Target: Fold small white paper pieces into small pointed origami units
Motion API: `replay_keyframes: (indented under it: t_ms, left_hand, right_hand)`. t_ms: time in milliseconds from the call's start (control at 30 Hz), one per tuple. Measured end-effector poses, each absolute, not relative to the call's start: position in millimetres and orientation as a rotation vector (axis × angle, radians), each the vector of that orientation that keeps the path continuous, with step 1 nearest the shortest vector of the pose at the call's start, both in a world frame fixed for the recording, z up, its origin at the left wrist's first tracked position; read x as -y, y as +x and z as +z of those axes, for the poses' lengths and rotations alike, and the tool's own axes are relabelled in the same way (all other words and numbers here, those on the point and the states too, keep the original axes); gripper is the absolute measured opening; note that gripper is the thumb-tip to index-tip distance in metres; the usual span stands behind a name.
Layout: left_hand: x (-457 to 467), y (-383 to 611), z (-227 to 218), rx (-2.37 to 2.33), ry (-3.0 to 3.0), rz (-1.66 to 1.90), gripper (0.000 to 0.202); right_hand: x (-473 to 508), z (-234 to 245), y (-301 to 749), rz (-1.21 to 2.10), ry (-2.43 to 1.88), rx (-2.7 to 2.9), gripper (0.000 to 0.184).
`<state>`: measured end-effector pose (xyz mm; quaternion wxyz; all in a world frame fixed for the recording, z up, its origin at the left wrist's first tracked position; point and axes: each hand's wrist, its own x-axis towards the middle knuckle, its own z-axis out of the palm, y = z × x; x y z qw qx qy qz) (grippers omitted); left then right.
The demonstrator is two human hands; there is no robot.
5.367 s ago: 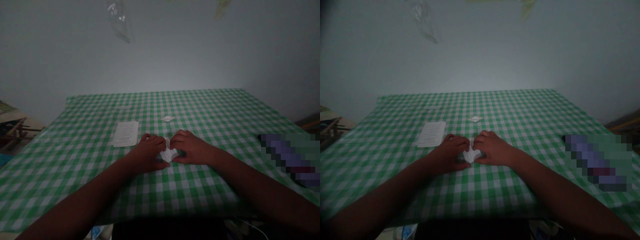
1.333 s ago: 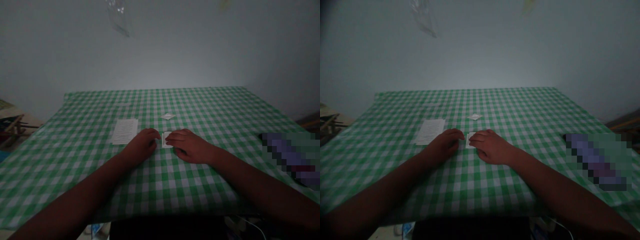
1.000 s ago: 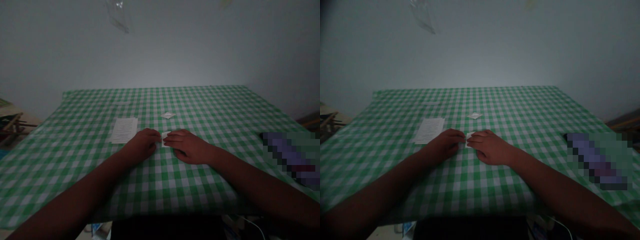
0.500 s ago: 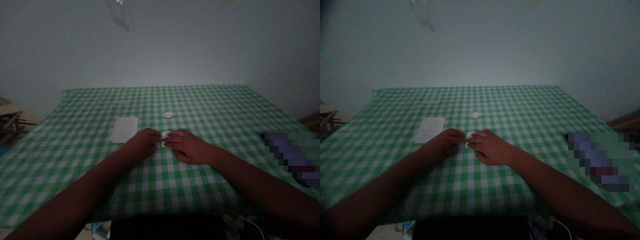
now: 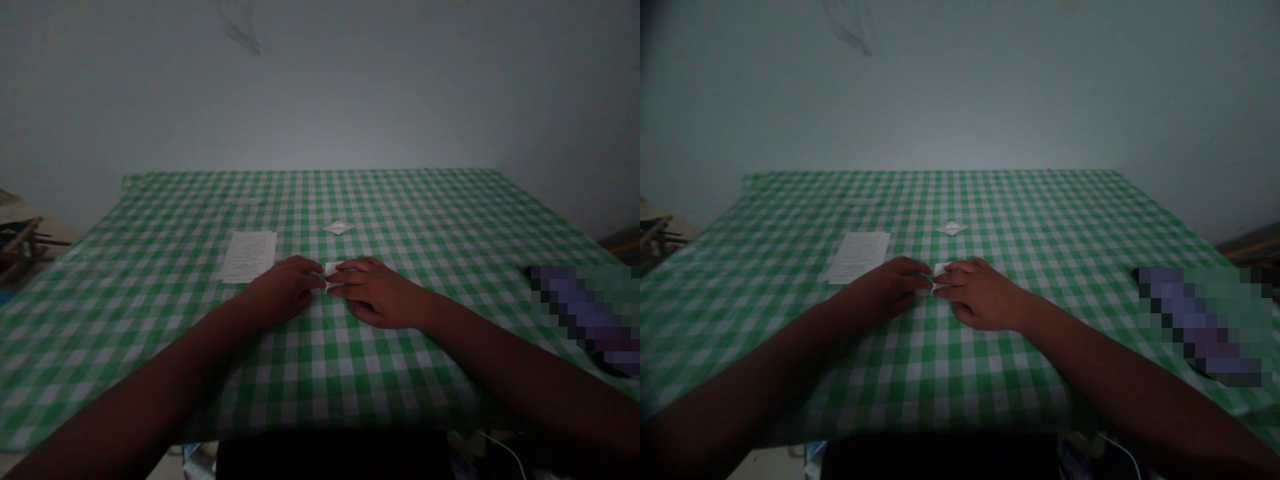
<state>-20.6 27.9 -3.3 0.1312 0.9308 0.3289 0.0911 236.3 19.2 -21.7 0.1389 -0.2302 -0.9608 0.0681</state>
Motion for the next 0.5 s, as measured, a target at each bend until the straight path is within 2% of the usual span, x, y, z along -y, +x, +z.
replay_keyframes:
  t_ms: [500]
  left_hand:
    - [-28.4, -23.0, -4.4, -0.915, 2.705, 0.268, 0.038]
  right_hand:
    - [-23.2, -22.9, 237.1, 0.300, -0.605, 2.681, 0.043]
